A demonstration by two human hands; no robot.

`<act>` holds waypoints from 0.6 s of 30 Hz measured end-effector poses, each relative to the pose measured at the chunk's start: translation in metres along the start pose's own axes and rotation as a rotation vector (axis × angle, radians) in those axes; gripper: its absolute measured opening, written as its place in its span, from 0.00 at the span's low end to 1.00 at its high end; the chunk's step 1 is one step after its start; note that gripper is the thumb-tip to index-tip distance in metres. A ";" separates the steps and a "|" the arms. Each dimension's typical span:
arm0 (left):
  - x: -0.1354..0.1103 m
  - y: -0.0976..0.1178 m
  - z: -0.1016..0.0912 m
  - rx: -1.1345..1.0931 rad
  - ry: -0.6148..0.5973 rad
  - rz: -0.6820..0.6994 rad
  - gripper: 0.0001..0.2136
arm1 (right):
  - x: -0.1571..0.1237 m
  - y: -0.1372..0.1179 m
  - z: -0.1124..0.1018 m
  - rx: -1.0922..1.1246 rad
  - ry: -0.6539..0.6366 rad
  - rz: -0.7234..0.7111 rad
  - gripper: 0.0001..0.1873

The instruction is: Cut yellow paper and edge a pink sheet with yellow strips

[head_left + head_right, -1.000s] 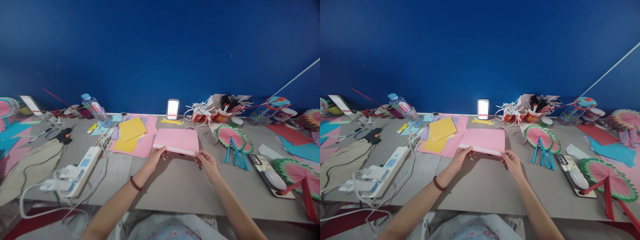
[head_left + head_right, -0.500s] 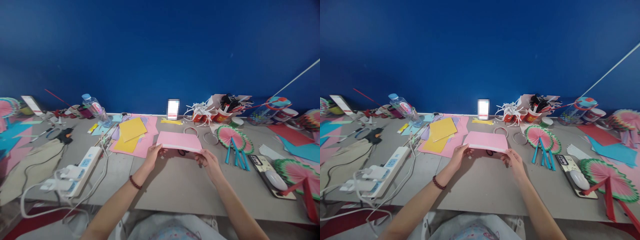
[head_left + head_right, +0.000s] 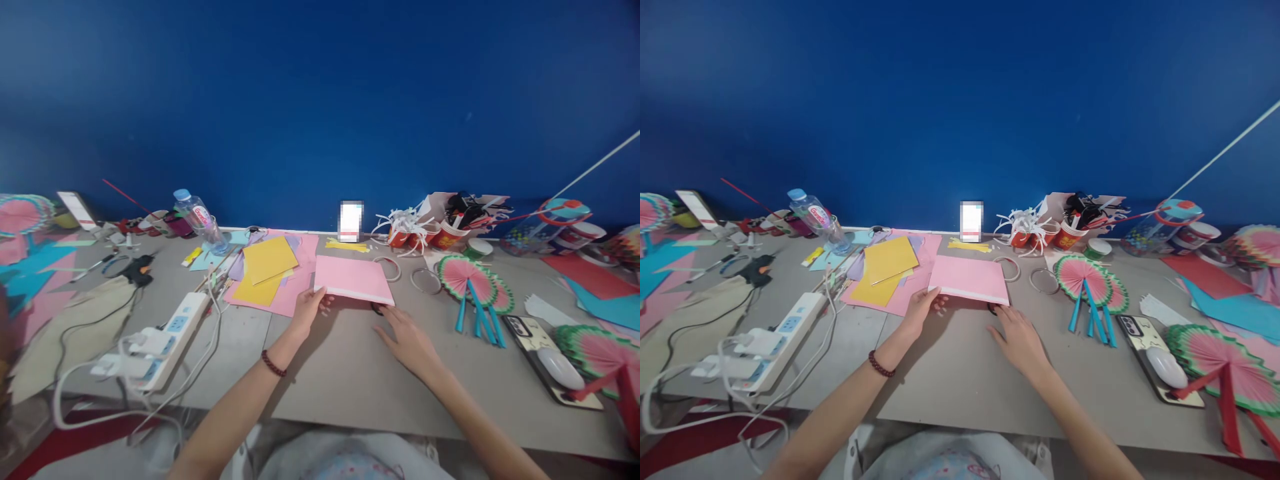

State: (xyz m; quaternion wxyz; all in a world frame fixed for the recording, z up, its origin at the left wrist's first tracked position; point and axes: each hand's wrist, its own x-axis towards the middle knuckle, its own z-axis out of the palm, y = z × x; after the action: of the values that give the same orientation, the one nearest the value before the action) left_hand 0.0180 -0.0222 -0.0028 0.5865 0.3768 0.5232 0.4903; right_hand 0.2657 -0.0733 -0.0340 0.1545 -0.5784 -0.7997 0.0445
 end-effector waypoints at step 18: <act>-0.006 0.001 0.005 0.144 -0.119 0.018 0.17 | 0.035 0.060 -0.031 -0.234 0.109 0.204 0.22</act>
State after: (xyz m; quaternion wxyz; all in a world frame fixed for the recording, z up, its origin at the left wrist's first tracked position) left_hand 0.0228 -0.0278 0.0001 0.5834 0.4510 0.5181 0.4334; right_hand 0.3197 -0.0239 -0.0132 0.1243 -0.6721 -0.7271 -0.0649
